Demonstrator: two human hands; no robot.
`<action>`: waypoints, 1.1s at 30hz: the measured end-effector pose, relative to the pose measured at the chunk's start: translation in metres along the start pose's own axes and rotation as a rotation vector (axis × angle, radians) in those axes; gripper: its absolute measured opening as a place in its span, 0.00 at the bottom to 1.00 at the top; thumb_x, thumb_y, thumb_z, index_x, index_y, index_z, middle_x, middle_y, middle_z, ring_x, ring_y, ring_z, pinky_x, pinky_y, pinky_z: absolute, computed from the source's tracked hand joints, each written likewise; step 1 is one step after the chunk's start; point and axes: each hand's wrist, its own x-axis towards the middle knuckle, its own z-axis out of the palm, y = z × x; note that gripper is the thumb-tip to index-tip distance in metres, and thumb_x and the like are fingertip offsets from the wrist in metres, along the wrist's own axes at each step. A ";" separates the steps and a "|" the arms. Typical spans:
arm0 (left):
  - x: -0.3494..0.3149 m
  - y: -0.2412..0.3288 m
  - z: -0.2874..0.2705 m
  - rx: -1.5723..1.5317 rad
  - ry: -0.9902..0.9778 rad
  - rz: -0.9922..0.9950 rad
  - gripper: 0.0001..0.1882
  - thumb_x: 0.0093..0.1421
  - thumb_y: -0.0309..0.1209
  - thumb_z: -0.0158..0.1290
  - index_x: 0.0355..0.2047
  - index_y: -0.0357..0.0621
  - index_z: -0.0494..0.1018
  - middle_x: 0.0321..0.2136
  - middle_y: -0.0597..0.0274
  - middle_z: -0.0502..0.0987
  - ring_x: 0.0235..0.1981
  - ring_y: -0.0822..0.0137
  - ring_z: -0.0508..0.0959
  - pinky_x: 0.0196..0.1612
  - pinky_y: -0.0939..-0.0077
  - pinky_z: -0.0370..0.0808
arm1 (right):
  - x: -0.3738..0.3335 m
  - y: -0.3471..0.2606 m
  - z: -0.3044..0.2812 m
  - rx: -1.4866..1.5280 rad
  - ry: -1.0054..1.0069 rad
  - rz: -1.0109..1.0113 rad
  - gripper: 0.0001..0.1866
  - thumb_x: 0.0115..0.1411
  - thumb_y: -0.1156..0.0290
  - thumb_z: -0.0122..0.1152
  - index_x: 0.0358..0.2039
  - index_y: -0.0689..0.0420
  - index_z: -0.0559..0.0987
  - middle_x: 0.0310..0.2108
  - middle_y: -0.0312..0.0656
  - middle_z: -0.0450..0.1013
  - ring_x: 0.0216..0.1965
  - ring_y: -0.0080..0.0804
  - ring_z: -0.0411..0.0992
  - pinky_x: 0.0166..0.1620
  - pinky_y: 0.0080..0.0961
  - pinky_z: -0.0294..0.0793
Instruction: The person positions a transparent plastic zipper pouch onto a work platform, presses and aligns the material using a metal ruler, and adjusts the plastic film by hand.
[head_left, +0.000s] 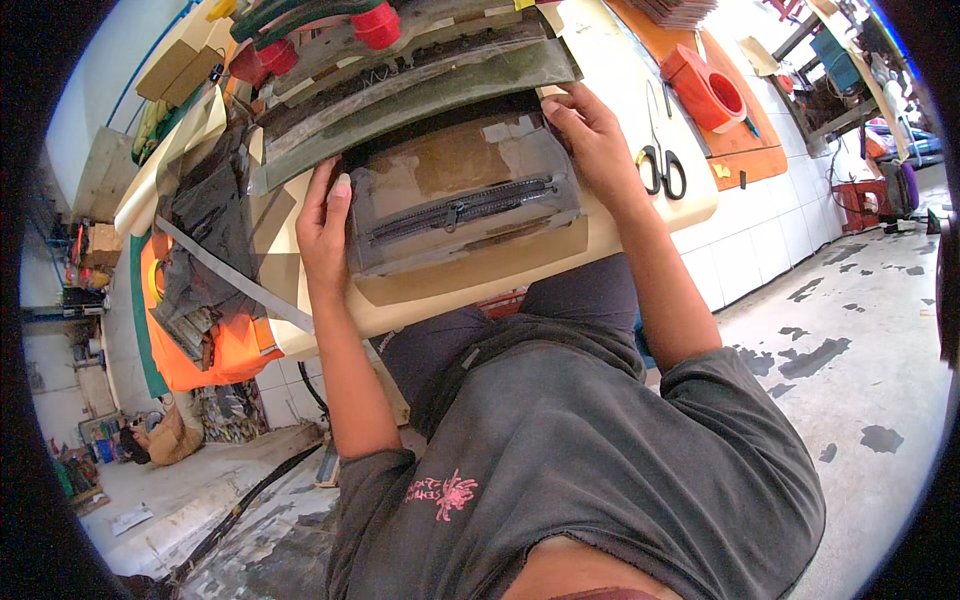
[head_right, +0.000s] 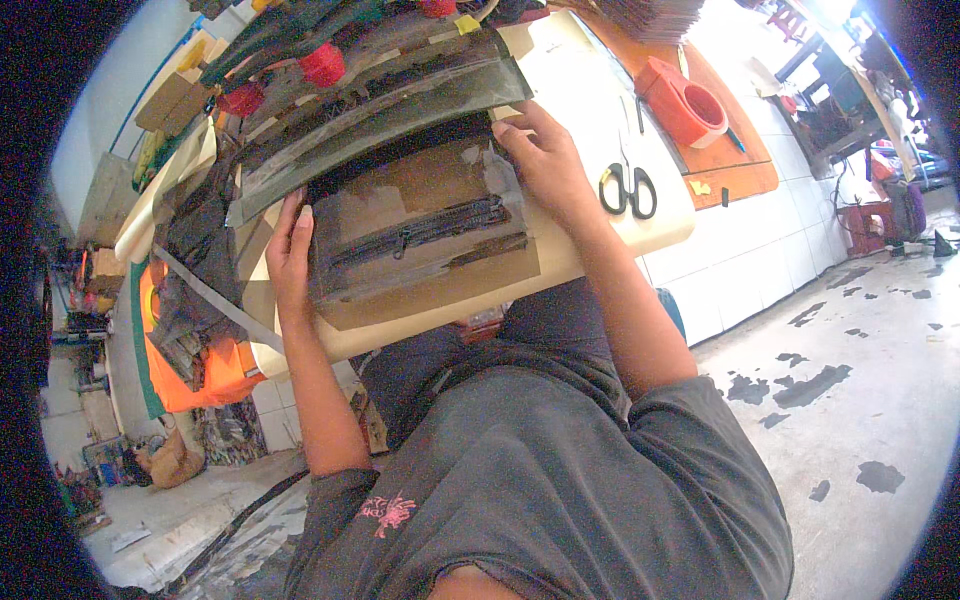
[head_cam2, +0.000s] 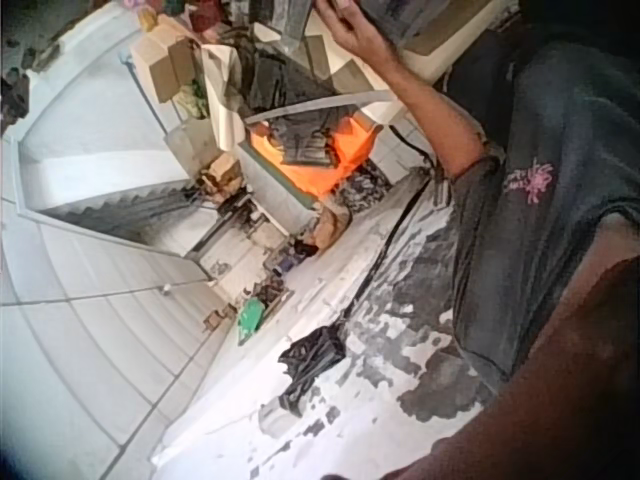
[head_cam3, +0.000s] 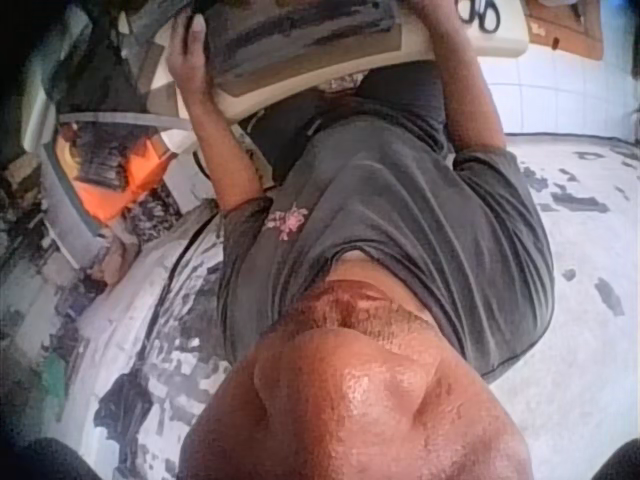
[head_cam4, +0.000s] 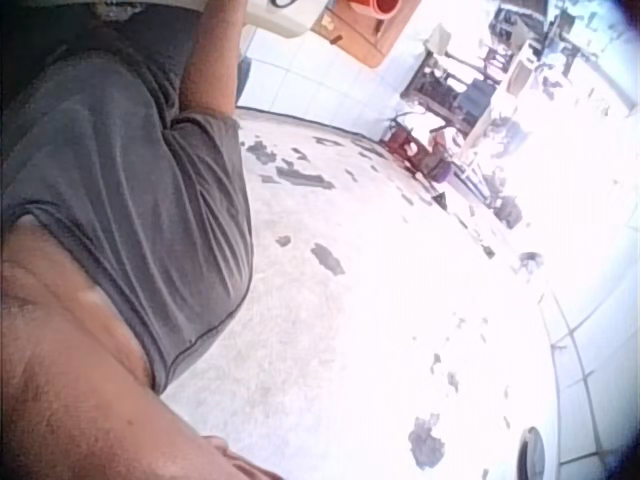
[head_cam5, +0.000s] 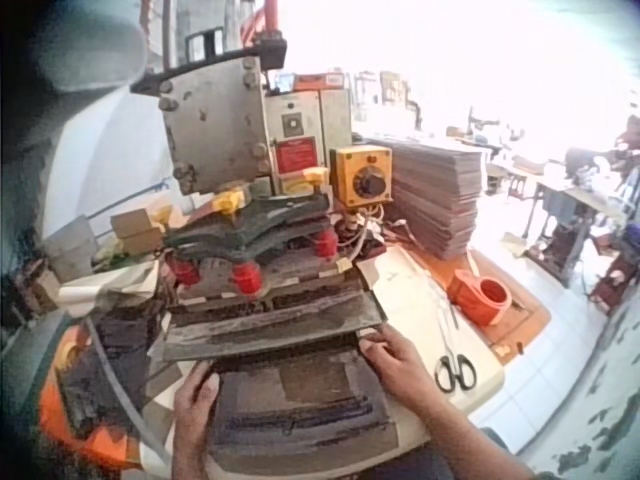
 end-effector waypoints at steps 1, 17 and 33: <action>-0.001 0.000 0.001 -0.044 0.031 -0.016 0.25 0.70 0.34 0.52 0.63 0.31 0.67 0.62 0.50 0.71 0.66 0.61 0.67 0.70 0.70 0.56 | -0.001 -0.001 0.001 0.000 0.001 0.001 0.20 0.69 0.66 0.58 0.56 0.65 0.74 0.46 0.38 0.77 0.46 0.23 0.72 0.52 0.20 0.70; 0.020 -0.019 -0.023 0.158 -0.190 -0.031 0.30 0.69 0.38 0.48 0.66 0.30 0.64 0.67 0.49 0.65 0.70 0.59 0.60 0.71 0.68 0.51 | 0.015 0.000 -0.007 -0.154 -0.129 -0.071 0.21 0.70 0.64 0.50 0.54 0.65 0.75 0.46 0.40 0.76 0.49 0.27 0.69 0.57 0.23 0.65; 0.033 -0.020 -0.021 -0.164 -0.247 -0.090 0.32 0.61 0.32 0.52 0.64 0.27 0.63 0.62 0.52 0.68 0.65 0.60 0.65 0.69 0.70 0.55 | 0.017 -0.012 -0.010 0.053 -0.189 0.013 0.20 0.65 0.67 0.57 0.53 0.66 0.77 0.45 0.36 0.76 0.46 0.23 0.70 0.53 0.22 0.67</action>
